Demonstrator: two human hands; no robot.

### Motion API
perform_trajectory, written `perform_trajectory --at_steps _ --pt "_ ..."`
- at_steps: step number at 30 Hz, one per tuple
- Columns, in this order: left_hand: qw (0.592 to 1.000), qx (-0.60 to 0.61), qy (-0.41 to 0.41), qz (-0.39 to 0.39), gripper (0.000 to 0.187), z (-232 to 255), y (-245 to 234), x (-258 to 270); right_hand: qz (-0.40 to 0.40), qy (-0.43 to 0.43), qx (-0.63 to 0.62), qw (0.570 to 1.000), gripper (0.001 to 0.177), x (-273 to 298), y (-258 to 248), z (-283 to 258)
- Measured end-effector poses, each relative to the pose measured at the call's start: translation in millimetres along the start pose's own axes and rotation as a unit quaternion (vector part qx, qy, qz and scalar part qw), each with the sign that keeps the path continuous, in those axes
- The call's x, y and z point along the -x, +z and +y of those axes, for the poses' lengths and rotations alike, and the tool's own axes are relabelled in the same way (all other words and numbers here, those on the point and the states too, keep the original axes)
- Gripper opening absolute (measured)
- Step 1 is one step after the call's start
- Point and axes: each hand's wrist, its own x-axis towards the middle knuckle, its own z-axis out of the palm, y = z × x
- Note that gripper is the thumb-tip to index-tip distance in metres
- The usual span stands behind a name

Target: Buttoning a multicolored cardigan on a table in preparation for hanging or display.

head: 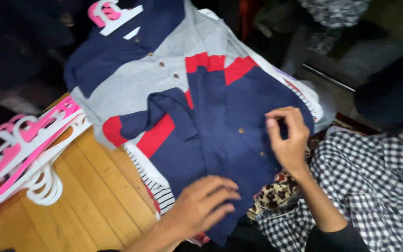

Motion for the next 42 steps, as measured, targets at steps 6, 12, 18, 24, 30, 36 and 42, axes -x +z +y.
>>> perform_trajectory --at_steps 6,12,18,24,30,36,42 --pt "0.966 -0.135 -0.094 0.199 0.018 -24.5 -40.2 32.3 -0.185 -0.145 0.048 0.971 0.040 -6.1 38.8 -66.5" --pt "0.901 -0.214 -0.191 0.326 0.019 -56.4 -74.4 63.1 -0.204 -0.160 0.055 0.964 0.024 -11.3 55.1 -70.6" --pt "0.844 -0.321 -0.214 0.372 0.031 -93.8 -90.5 91.6 -0.145 -0.176 0.180 0.957 0.007 -29.4 57.4 -93.8" --pt "0.789 -0.393 -0.254 0.399 0.045 -150.5 -95.2 120.8 -0.158 -0.226 0.215 0.937 0.040 -31.8 103.2 -97.6" --pt "0.768 -0.420 -0.287 0.389 0.055 -184.6 -122.6 151.0 -0.171 -0.244 0.184 0.936 0.013 -41.6 122.4 -86.7" --pt "0.844 -0.185 -0.266 0.428 0.039 -146.3 -144.5 144.6 -0.198 -0.192 0.088 0.957 0.010 -53.3 121.6 -94.2" --pt "0.822 -0.313 -0.285 0.382 0.034 -153.4 -139.4 149.9 -0.259 -0.211 0.128 0.934 0.026 -49.9 136.6 -85.7"
